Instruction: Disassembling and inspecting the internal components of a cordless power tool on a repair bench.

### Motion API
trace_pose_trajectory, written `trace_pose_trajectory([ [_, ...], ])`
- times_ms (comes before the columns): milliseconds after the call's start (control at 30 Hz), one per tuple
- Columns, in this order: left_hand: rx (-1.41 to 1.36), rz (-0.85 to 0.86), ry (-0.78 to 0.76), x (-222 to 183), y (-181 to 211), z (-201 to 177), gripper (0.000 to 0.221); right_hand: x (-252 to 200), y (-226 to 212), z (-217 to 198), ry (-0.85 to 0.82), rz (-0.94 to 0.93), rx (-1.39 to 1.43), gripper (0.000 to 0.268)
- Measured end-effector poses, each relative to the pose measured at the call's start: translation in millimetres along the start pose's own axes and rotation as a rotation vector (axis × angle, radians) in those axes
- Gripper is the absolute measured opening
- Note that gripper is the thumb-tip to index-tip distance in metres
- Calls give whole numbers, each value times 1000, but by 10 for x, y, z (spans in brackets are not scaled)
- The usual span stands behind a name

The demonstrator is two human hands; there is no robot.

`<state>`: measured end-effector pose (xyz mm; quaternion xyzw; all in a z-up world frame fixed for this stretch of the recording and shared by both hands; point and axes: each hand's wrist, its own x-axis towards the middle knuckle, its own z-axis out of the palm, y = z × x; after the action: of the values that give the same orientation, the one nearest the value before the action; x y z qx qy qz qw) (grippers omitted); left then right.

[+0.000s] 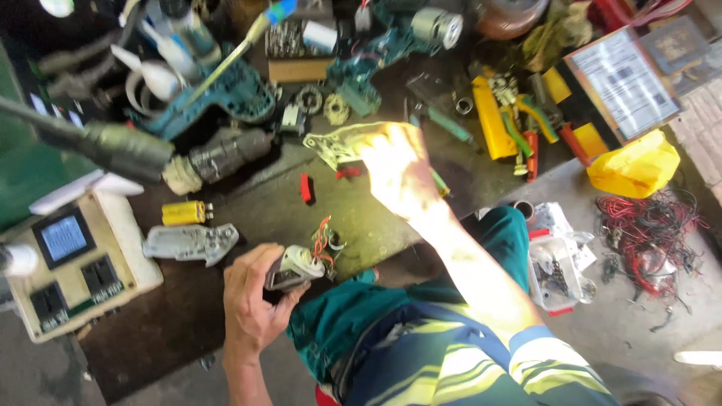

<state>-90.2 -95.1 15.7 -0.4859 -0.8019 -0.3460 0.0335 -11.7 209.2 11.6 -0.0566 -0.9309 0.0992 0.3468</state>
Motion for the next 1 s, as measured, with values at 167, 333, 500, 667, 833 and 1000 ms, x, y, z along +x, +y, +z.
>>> trace_pose_trajectory([
  [167, -41, -9, -4, -23, 1, -7, 53, -553, -288, -303, -52, 22, 110, 25],
  [333, -68, 111, 129, 2, -43, 80, 46, -831, -420, -430, -39, -4, 115, 23],
  [500, -94, 152, 125, -96, -75, 142, 45, -824, -374, -482, -10, -20, 100, 21],
  [667, -145, 165, 117, -107, -47, 155, 45, -794, -414, -509, 12, -49, 86, 20],
  [833, -130, 133, 78, -62, -39, 141, 50, -673, -559, -495, 40, -94, 205, 15],
  [1000, -40, 39, -218, -1, 10, -53, 62, -776, -494, -611, -133, -5, 347, 22],
])
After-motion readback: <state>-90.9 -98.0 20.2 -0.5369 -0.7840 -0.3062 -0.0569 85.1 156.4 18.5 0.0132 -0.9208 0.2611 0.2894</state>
